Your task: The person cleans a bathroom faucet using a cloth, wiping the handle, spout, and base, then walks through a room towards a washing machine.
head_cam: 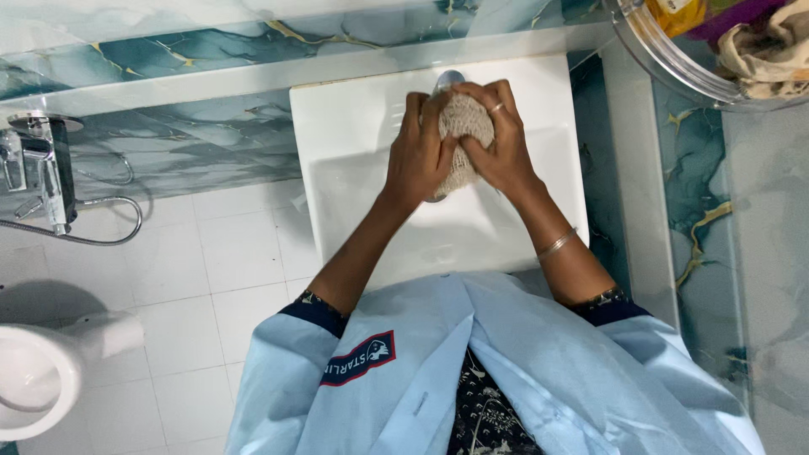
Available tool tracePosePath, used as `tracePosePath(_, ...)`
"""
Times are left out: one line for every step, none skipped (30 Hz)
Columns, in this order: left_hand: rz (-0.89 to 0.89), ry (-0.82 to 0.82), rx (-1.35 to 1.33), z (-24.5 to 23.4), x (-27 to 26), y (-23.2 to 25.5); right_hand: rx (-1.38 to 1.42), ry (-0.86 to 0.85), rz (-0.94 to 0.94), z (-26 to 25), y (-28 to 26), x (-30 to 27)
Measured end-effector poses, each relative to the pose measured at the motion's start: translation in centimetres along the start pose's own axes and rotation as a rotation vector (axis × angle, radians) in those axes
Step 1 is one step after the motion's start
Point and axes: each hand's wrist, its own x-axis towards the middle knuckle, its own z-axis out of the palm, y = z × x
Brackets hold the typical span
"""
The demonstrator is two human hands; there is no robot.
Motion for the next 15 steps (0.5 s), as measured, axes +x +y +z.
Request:
tracePosePath(-0.004, 0.019, -0.008, -0.1, 1.1, 0.0, 0.002, 0.011, -0.016, -0.2, 0.4, 1.2)
tracePosePath(-0.008, 0.038, -0.017, -0.2, 2.1, -0.1, 0.003, 0.022, -0.031, -0.2, 0.7, 2.2)
tracePosePath(-0.026, 0.057, -0.02, -0.4, 2.1, -0.2, 0.016, 0.023, -0.042, 0.1, 0.8, 2.4)
tracePosePath(-0.02, 0.044, -0.033, -0.4, 1.3, -0.2, 0.02, 0.03, -0.024, 0.5, 0.8, 1.6)
tracePosePath(-0.019, 0.031, -0.047, -0.1, -0.2, -0.2, 0.025, 0.033, -0.004, 0.9, 0.7, 0.0)
tracePosePath(-0.017, 0.019, -0.062, 0.3, -2.0, -0.4, 0.03, 0.035, 0.016, 1.3, 0.6, -1.8)
tracePosePath(0.035, -0.002, -0.061, 0.6, -4.0, -0.7, -0.002, 0.02, 0.021, 1.5, 0.4, -4.0)
tracePosePath(0.087, -0.023, -0.06, 0.9, -5.9, -1.0, -0.034, 0.004, 0.026, 1.8, 0.3, -5.8)
tracePosePath(0.109, -0.028, -0.077, 1.3, -7.2, -1.7, -0.053, -0.026, 0.03, 2.0, 0.5, -6.8)
tracePosePath(0.131, -0.034, -0.094, 1.6, -8.2, -2.3, -0.071, -0.056, 0.034, 2.2, 0.7, -7.6)
tracePosePath(0.153, -0.041, -0.114, 2.0, -8.9, -2.8, -0.091, -0.086, 0.041, 2.2, 1.0, -8.1)
tracePosePath(0.13, -0.031, -0.133, 2.4, -8.6, -3.7, -0.044, -0.086, 0.066, 2.1, 1.7, -7.8)
tracePosePath(0.106, -0.026, -0.154, 2.6, -7.5, -4.6, 0.002, -0.085, 0.096, 1.9, 2.7, -6.9)
tracePosePath(0.082, -0.02, -0.175, 2.8, -6.5, -5.2, 0.049, -0.083, 0.125, 1.7, 3.5, -5.9)
tracePosePath(-0.008, -0.069, -0.205, 2.8, -5.4, -5.6, 0.087, -0.1, 0.152, 1.6, 4.5, -4.6)
